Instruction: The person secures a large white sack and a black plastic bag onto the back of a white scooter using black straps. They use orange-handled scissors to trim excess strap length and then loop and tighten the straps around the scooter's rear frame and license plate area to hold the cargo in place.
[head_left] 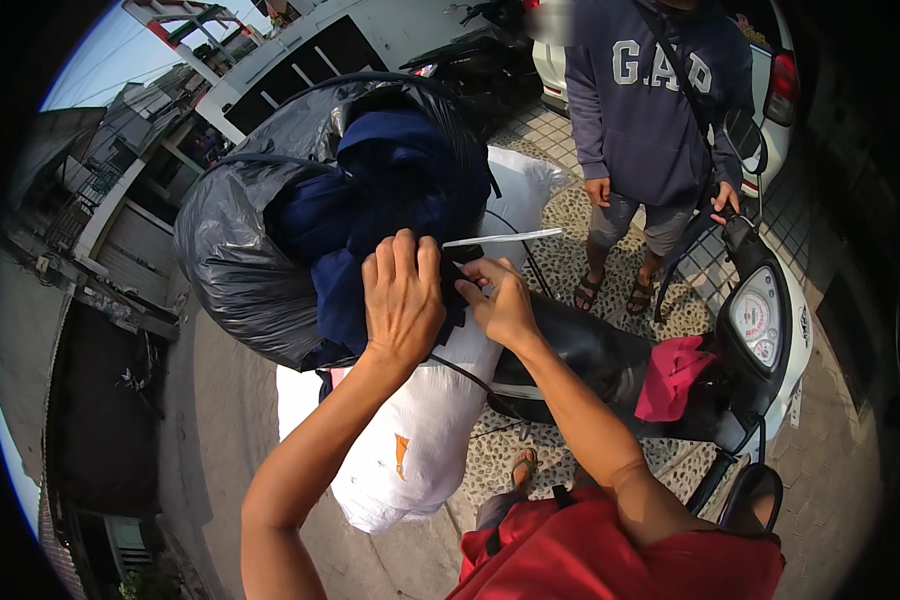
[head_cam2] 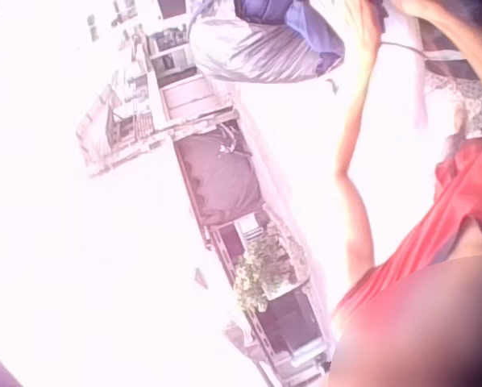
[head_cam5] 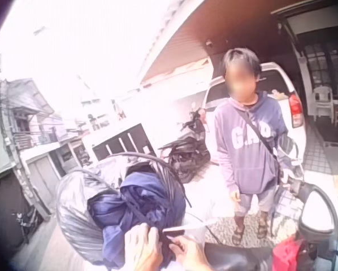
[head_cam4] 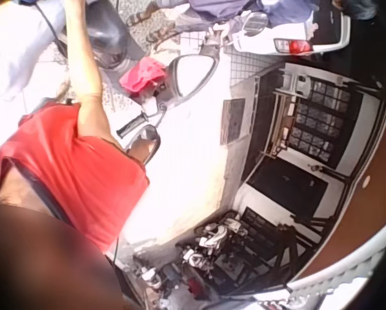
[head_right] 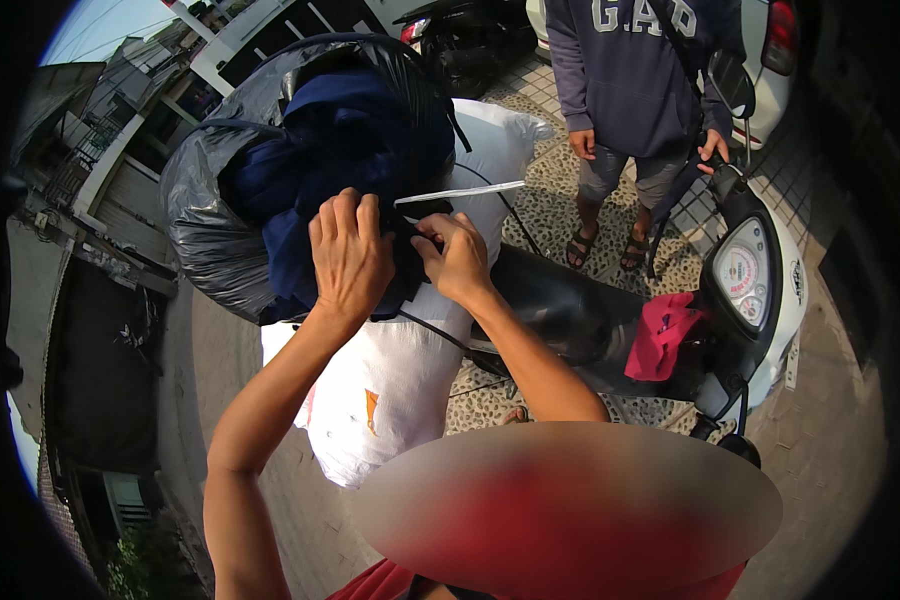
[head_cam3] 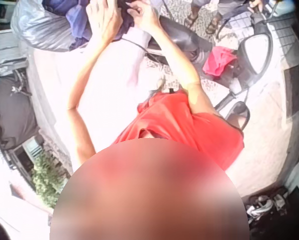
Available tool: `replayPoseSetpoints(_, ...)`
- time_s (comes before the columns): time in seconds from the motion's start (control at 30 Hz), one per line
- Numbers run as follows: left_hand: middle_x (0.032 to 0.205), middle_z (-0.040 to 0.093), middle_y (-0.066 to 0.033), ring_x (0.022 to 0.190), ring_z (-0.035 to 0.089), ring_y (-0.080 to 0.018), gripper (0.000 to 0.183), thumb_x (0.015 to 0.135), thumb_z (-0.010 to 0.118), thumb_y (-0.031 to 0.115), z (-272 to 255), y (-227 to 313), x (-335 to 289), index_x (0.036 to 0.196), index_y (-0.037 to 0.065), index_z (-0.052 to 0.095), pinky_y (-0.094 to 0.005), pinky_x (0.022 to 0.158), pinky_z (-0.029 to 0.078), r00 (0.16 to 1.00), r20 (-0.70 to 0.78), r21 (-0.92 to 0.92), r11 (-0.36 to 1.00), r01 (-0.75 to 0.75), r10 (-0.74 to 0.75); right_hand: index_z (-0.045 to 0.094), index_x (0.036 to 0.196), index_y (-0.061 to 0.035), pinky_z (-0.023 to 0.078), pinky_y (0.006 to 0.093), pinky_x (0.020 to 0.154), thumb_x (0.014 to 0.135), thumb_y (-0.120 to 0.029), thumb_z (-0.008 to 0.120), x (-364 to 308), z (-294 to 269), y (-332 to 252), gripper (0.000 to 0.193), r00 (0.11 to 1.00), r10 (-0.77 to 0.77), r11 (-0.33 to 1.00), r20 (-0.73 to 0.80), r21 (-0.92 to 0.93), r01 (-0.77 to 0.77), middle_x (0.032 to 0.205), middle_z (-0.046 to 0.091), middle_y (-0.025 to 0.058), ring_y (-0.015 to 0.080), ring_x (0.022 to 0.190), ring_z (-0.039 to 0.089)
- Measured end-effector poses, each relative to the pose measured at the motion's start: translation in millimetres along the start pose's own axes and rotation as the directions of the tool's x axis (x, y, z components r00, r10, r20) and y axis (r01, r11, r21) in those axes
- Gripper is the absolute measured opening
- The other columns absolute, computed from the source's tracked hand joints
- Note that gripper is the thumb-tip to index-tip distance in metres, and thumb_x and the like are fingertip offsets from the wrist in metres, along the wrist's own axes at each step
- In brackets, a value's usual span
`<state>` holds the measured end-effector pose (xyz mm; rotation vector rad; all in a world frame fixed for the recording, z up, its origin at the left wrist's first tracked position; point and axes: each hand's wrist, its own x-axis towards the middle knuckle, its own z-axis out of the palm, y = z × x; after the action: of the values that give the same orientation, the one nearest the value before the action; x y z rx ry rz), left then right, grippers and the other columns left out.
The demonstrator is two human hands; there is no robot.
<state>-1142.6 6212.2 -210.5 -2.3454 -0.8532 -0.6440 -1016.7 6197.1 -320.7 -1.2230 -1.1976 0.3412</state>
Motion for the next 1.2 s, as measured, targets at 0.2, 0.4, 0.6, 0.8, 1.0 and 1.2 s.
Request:
replayPoseSetpoints(0.2, 0.123, 0.053, -0.0134, 0.117, 0.048, -0.031, 0.051, 0.07, 0.078, 0.022, 5.1, 5.5, -2.1, 0.114, 0.003, 0.06, -0.0437, 0.097, 0.035, 0.991, 0.12, 0.156, 0.987, 0.034, -0.053, 0.068, 0.091, 0.0025, 0.048, 0.0276, 0.06, 0.08, -0.008, 0.077, 0.0, -4.8, 10.5, 0.018, 0.971, 0.04, 0.895, 0.237, 0.423, -0.141, 0.076, 0.067, 0.0077, 0.0121, 0.063, 0.06)
replayPoseSetpoints(0.4, 0.115, 0.055, -0.0128, 0.114, 0.05, -0.0305, 0.049, 0.073, 0.075, 0.013, -0.9, 14.3, -3.8, 0.118, 0.005, 0.056, -0.0448, 0.095, 0.036, 0.994, 0.05, 0.054, 0.994, 0.09, -0.093, 0.069, 0.112, 0.0015, 0.054, 0.0279, 0.068, 0.081, -0.004, 0.057, 98.1, -55.4, 115.8, 0.034, 0.747, 0.581, 0.795, 0.321, -0.031, -0.605, 0.079, 0.071, 0.0137, 0.0174, 0.072, 0.069)
replayPoseSetpoints(0.6, 0.094, 0.054, -0.0077, 0.094, 0.051, -0.0256, 0.028, 0.074, 0.072, 0.009, -2.1, 14.1, 13.8, 0.101, 0.009, 0.071, -0.0403, 0.083, 0.036, 0.997, -0.043, 0.131, 0.99, -0.06, 0.066, 0.062, 0.125, 0.002, 0.056, 0.0381, 0.067, 0.073, 0.001, 0.054, 161.6, 1.2, 158.7, 0.052, 0.927, 0.254, 0.966, 0.276, -0.025, -0.257, 0.086, 0.071, 0.0207, 0.0283, 0.074, 0.07)
replayPoseSetpoints(0.8, 0.09, 0.051, -0.0078, 0.088, 0.052, -0.0257, 0.024, 0.07, 0.072, 0.007, -37.0, 18.6, 0.1, 0.093, 0.007, 0.067, -0.0397, 0.079, 0.038, 0.975, 0.129, -0.172, 0.972, -0.161, 0.184, 0.065, 0.109, 0.0033, 0.044, 0.0312, 0.041, 0.089, -0.009, 0.057, 88.5, -89.3, 255.9, 0.025, 0.397, 0.914, 0.394, 0.084, 0.056, -0.918, 0.073, 0.068, 0.0145, 0.0209, 0.05, 0.06)
replayPoseSetpoints(1.0, 0.103, 0.055, -0.0098, 0.103, 0.055, -0.0283, 0.029, 0.069, 0.072, 0.001, -37.0, 24.6, -35.6, 0.097, 0.009, 0.067, -0.0421, 0.087, 0.041, 0.971, 0.123, -0.279, 0.947, -0.162, 0.203, 0.062, 0.103, 0.0011, 0.043, 0.0418, 0.059, 0.096, -0.016, 0.059, 24.4, -166.0, 330.5, 0.019, 0.39, 0.912, 0.36, -0.128, -0.208, -0.909, 0.077, 0.058, 0.0138, 0.0214, 0.055, 0.047)
replayPoseSetpoints(1.2, 0.104, 0.055, -0.0114, 0.105, 0.055, -0.0291, 0.027, 0.07, 0.069, 0.003, -38.4, 27.3, -33.1, 0.097, 0.005, 0.065, -0.0433, 0.087, 0.042, 0.958, 0.154, -0.305, 0.934, -0.187, 0.242, 0.002, 0.155, -0.0027, 0.043, 0.0495, 0.105, 0.087, -0.016, 0.067, 76.5, -210.9, 313.2, 0.095, 0.047, 0.754, 0.299, -0.655, 0.279, -0.913, 0.146, 0.038, 0.0261, 0.0378, 0.127, 0.051)
